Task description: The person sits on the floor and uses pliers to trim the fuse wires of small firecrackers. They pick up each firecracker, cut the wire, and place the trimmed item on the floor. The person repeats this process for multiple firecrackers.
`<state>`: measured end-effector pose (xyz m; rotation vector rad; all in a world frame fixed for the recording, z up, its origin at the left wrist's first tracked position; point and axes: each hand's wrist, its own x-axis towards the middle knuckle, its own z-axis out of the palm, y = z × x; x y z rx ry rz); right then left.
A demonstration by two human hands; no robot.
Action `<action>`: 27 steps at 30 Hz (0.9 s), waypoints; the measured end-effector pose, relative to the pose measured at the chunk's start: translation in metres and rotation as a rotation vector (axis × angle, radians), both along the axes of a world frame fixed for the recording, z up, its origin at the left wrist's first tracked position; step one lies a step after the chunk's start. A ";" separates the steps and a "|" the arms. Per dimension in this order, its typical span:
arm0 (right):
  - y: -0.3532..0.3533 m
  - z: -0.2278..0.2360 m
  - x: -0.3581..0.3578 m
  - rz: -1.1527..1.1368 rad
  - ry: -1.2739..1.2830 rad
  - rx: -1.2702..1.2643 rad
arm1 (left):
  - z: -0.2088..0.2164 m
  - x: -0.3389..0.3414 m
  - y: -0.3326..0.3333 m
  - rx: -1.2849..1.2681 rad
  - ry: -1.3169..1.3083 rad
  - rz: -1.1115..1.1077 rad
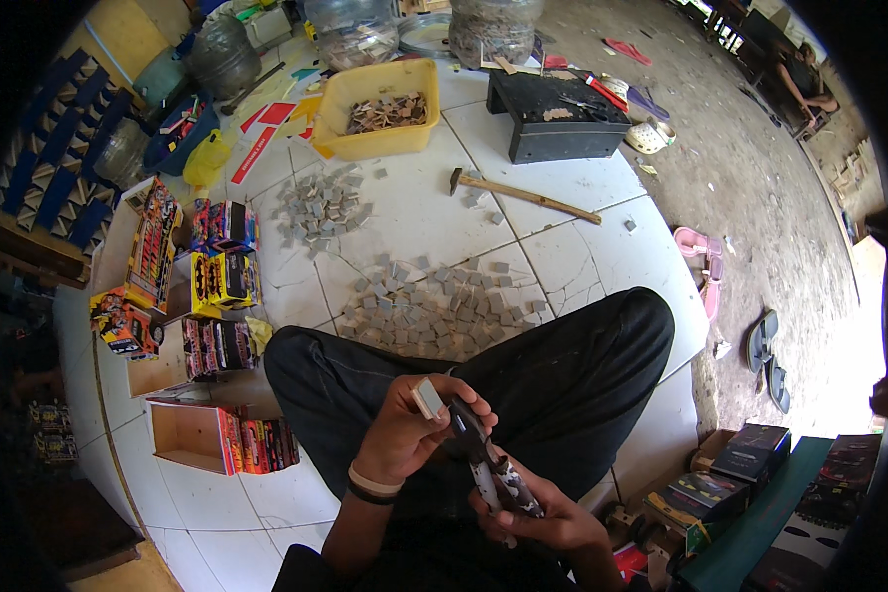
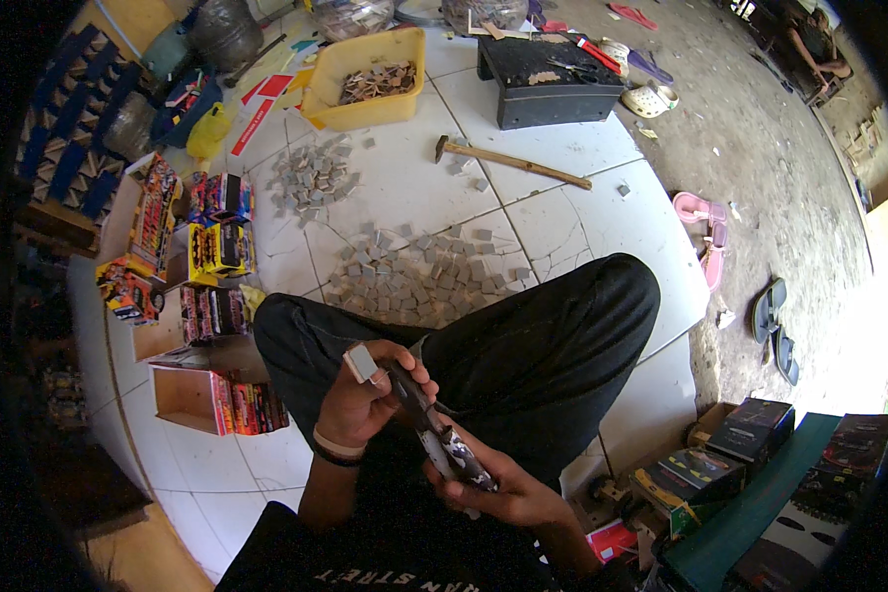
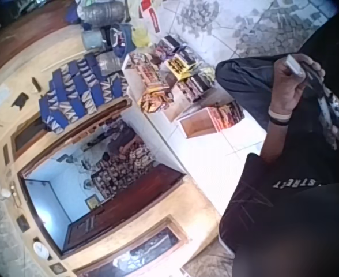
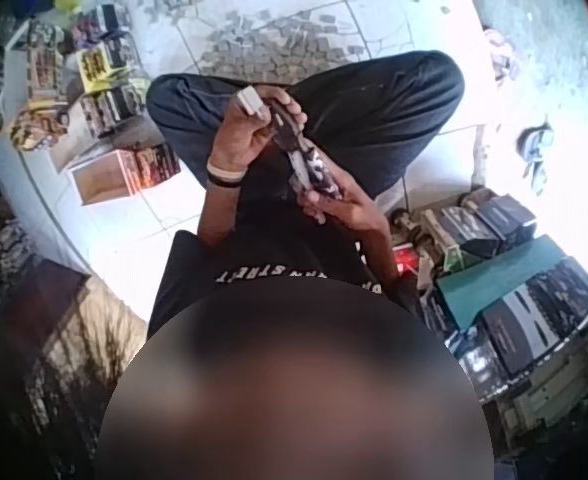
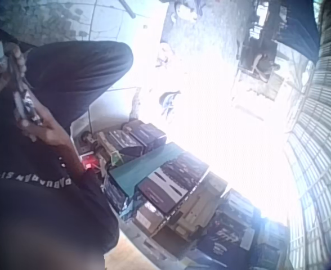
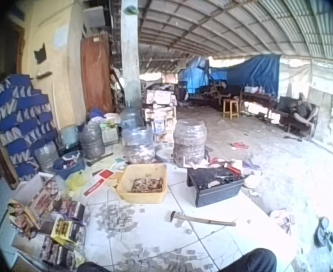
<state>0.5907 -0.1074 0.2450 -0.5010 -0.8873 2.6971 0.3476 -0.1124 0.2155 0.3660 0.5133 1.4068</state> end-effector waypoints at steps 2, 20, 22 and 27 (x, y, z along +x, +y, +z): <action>0.001 0.001 -0.001 0.003 0.013 -0.010 | 0.002 -0.003 -0.001 0.007 0.013 -0.015; 0.006 0.025 -0.017 0.004 -0.574 0.945 | 0.005 -0.012 -0.010 0.046 0.176 0.035; 0.009 0.026 -0.016 -0.009 -0.518 0.910 | 0.012 -0.015 -0.011 0.040 0.186 0.060; 0.018 0.026 -0.012 0.045 -0.487 0.817 | 0.019 -0.028 0.001 0.034 0.232 0.047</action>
